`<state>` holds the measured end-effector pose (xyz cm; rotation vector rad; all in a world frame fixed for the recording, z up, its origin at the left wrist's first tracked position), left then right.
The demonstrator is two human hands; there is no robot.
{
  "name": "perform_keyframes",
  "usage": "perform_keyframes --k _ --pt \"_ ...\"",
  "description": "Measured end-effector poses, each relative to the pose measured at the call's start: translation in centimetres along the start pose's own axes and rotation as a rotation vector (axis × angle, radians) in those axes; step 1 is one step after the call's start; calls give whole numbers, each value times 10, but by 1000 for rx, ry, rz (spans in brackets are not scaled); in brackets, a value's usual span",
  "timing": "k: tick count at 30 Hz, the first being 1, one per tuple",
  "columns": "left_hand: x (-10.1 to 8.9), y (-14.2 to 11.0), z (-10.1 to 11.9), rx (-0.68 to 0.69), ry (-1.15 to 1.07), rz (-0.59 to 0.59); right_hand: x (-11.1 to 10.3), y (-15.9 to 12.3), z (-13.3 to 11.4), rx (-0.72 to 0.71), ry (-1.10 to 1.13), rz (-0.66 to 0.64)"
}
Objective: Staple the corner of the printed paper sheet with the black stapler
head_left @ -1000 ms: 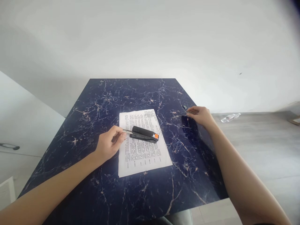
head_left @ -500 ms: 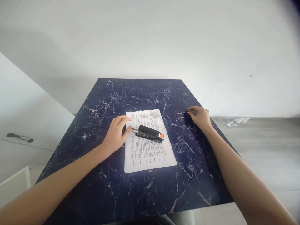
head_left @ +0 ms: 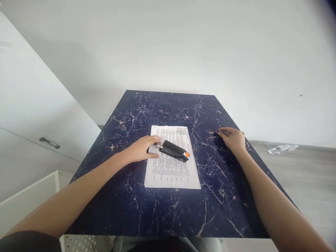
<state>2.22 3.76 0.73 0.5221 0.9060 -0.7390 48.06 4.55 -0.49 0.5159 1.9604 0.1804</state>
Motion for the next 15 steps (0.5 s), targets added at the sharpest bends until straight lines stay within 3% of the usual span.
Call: perform_keyframes --k 4,7,10,15 --pt "-15 -29 -8 1 17 -17 -1 -10 -25 -18 105 13" --pt "-29 -65 -20 -37 19 -38 10 -19 -66 -50 203 -33" --pt "-38 -101 -30 -57 -12 -76 38 -28 -142 -202 328 -177" --pt "-42 -133 -37 -17 -63 -112 106 -34 -317 -612 586 -372"
Point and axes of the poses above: each hand's wrist, its own y-axis towards the middle knuckle, its own x-axis out of the palm, z = x × y, the point moved 6 cm from there along y, towards the middle knuckle, and after that the axes turned 3 degrees about -y, right-handed, at the moved point
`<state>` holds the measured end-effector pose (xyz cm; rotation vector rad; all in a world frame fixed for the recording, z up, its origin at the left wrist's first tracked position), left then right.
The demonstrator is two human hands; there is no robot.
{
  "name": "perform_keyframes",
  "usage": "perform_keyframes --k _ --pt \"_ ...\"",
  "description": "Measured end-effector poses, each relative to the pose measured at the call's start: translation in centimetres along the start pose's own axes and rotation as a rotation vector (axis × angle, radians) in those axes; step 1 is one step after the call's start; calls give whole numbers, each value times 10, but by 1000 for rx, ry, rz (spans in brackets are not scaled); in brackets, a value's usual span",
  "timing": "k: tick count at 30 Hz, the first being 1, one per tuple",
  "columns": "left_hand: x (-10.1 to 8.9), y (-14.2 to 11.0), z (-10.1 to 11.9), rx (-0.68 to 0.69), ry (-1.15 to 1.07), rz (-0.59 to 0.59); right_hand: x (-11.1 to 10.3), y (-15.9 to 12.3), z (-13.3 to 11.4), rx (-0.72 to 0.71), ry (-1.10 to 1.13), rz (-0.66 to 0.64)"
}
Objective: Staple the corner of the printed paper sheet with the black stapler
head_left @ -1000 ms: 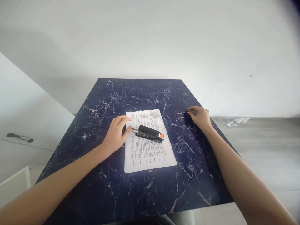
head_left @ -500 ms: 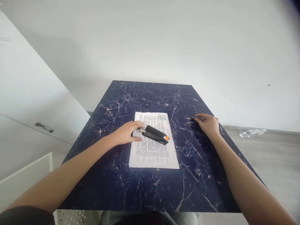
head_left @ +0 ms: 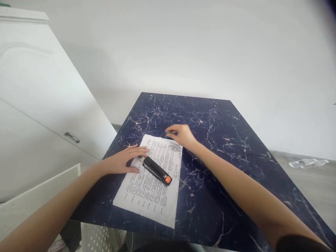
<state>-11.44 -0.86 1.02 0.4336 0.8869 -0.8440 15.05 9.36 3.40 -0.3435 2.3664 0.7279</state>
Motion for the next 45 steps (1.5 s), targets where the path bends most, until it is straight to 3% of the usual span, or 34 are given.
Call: perform_keyframes --k 3,6,8,11,14,18,20,26,30,34,37,40,42,45 --pt "1 -5 1 17 -6 30 73 68 -25 -86 83 -127" --pt "3 -7 1 -5 -9 42 128 115 -36 -129 69 -228" --pt "5 -8 0 -29 -2 36 151 130 -38 -149 66 -269" --pt "7 -8 -2 -37 16 43 163 133 -34 -163 76 -302" --pt "7 -8 -2 -37 32 70 154 127 -19 -139 147 -287" --pt "8 -5 0 -42 57 115 123 116 9 -6 145 -149" --pt "8 -3 2 -34 84 150 116 112 9 -7 119 -162" --pt "13 8 15 60 196 342 140 118 -32 -274 10 -305" --pt "17 10 19 59 267 396 158 124 -36 -267 -60 -414" --pt "19 6 20 45 321 378 154 123 -38 -257 -48 -433" --pt "19 1 19 26 376 378 131 121 -33 -185 -5 -339" --pt "19 -2 20 34 405 401 90 100 -10 -48 -86 -236" --pt "19 -2 21 48 402 413 56 65 11 -7 -240 -241" --pt "19 -1 21 59 379 426 -2 -12 38 -20 -457 -210"
Point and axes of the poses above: each hand's wrist, its own y-axis towards the middle knuckle, its own x-axis out of the palm, z = x × y, the point moved 6 cm from there along y, towards the middle knuckle, and after that the axes turned 3 degrees about -y, right-handed, at the moved point
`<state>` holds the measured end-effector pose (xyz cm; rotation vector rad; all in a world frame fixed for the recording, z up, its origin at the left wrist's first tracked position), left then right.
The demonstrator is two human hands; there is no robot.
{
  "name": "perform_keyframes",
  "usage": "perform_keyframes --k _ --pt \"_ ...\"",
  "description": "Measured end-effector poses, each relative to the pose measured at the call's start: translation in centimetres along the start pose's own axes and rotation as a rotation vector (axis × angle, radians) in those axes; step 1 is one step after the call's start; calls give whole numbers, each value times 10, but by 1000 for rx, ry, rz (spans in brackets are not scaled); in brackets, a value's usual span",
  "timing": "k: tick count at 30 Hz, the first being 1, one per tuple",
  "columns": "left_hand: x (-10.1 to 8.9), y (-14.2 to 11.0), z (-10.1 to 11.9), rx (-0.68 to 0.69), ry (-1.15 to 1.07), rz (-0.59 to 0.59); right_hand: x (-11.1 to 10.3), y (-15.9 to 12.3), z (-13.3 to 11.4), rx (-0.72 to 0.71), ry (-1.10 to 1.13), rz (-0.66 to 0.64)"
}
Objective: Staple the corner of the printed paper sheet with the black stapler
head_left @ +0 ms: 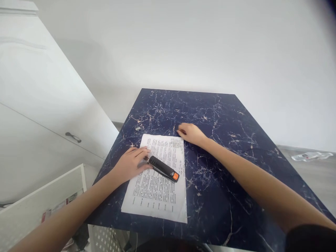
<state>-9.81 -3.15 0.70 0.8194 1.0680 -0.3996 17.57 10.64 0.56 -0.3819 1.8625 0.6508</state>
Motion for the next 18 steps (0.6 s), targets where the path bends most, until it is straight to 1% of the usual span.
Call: perform_keyframes --k 2,3,4,5,6,7,9,11,12,13,15,17,18 --pt "0 1 0 -1 -10 8 -18 -60 24 55 -100 88" --pt "-1 1 0 -3 -10 12 -26 -86 34 97 -116 119" --pt "-1 1 0 -5 -8 14 -33 -107 41 140 -131 150" --pt "-1 2 1 -5 -2 16 -38 -122 45 176 -141 168" --pt "-2 2 1 -5 6 21 -42 -132 47 203 -145 184" --pt "-2 3 2 -4 18 28 -45 -136 45 217 -144 197" --pt "0 7 6 -6 46 38 -50 -132 33 214 -100 232" --pt "4 12 11 -22 70 38 -52 -121 11 183 32 255" --pt "7 16 14 -31 77 34 -51 -115 -2 159 125 242" --pt "10 20 18 -37 79 28 -49 -110 -18 132 218 208" --pt "17 29 26 -39 71 23 -40 -105 -49 82 352 82" --pt "25 39 34 -31 54 18 -31 -105 -73 48 385 -41" --pt "29 43 38 -27 46 16 -27 -106 -82 27 371 -93"
Point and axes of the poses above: each hand's wrist, its own y-axis towards the middle knuckle, its own x-axis out of the palm, z = x × y, the point moved 6 cm from there along y, towards the middle knuckle, and after that the axes turned 3 degrees about -y, right-handed, at the moved point
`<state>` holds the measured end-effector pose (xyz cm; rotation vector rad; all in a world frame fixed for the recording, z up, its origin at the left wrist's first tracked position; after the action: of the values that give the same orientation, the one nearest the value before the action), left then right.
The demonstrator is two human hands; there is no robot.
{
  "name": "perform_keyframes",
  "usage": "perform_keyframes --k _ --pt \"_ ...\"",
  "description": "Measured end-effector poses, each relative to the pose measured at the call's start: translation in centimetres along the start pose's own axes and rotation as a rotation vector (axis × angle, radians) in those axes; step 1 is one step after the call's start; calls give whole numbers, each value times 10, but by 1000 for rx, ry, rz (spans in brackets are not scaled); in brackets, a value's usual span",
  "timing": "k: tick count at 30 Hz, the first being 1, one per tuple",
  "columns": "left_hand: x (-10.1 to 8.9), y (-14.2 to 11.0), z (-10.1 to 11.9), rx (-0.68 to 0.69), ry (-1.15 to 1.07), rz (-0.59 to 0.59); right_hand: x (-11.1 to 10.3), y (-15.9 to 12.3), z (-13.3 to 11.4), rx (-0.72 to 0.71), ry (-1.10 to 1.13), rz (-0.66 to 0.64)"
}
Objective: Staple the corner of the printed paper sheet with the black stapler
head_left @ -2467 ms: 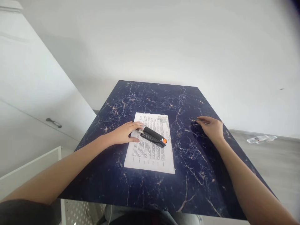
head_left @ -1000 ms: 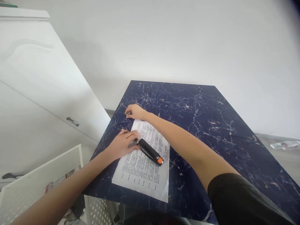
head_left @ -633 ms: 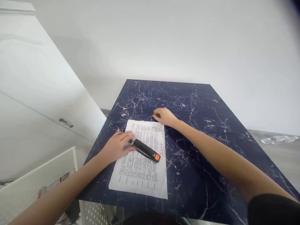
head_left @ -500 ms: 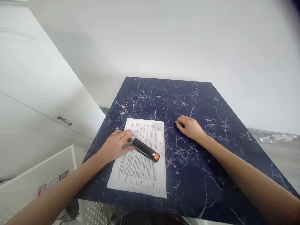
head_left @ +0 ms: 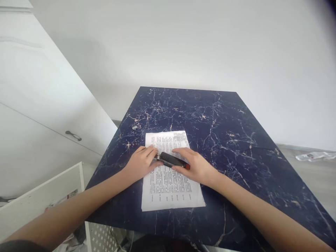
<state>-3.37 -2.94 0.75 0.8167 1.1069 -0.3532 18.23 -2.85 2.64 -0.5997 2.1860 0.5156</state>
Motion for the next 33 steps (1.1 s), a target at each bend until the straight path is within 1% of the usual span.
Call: perform_keyframes --k 2,4,6,8,9,11,13,14,16,17,18,20,23,25,27,29,31,32,33 --pt "8 9 7 10 -11 -5 6 -2 -6 -28 -65 -87" --pt "15 18 13 20 -34 -13 5 -6 -2 -38 -166 -128" --pt "19 27 15 33 -95 -43 -1 -12 8 -4 -271 -117" --pt "15 38 7 -8 -187 -53 -10 -22 20 44 -342 -82" --pt "10 43 -2 -57 -223 -33 -14 -28 25 68 -364 -64" --pt "-6 48 -30 -204 -212 79 -22 -40 37 112 -389 -32" --pt "-24 45 -64 -342 -41 223 -29 -52 45 136 -387 -21" --pt "-31 41 -82 -418 65 266 -31 -56 49 141 -374 -23" --pt "-34 31 -112 -542 206 275 -35 -62 53 142 -339 -22" --pt "-32 27 -124 -581 237 248 -37 -64 53 139 -324 -18" --pt "-29 23 -132 -596 245 215 -38 -65 54 135 -316 -11" --pt "-24 18 -140 -598 225 166 -40 -65 53 122 -316 7" --pt "-25 17 -138 -613 199 172 -40 -63 50 111 -318 13" --pt "-32 18 -133 -645 203 200 -39 -63 49 109 -311 3" --pt "-39 21 -123 -653 205 250 -39 -63 48 105 -306 -6" --pt "-46 27 -104 -617 161 332 -40 -63 48 100 -308 -5" --pt "-46 38 -75 -537 -3 382 -41 -62 48 105 -303 -3" --pt "-41 45 -58 -496 -142 364 -41 -62 48 110 -298 -5" --pt "-33 54 -41 -453 -304 309 -41 -62 49 116 -292 -8"
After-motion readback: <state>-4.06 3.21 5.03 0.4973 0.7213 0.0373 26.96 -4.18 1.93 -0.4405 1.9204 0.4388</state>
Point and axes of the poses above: each hand's wrist, its own y-axis towards the middle knuckle, its own x-axis out of the palm, z = x × y, the point moved 6 cm from there along y, towards the middle knuckle, and after that the axes turned 3 degrees about -y, right-handed, at the moved point
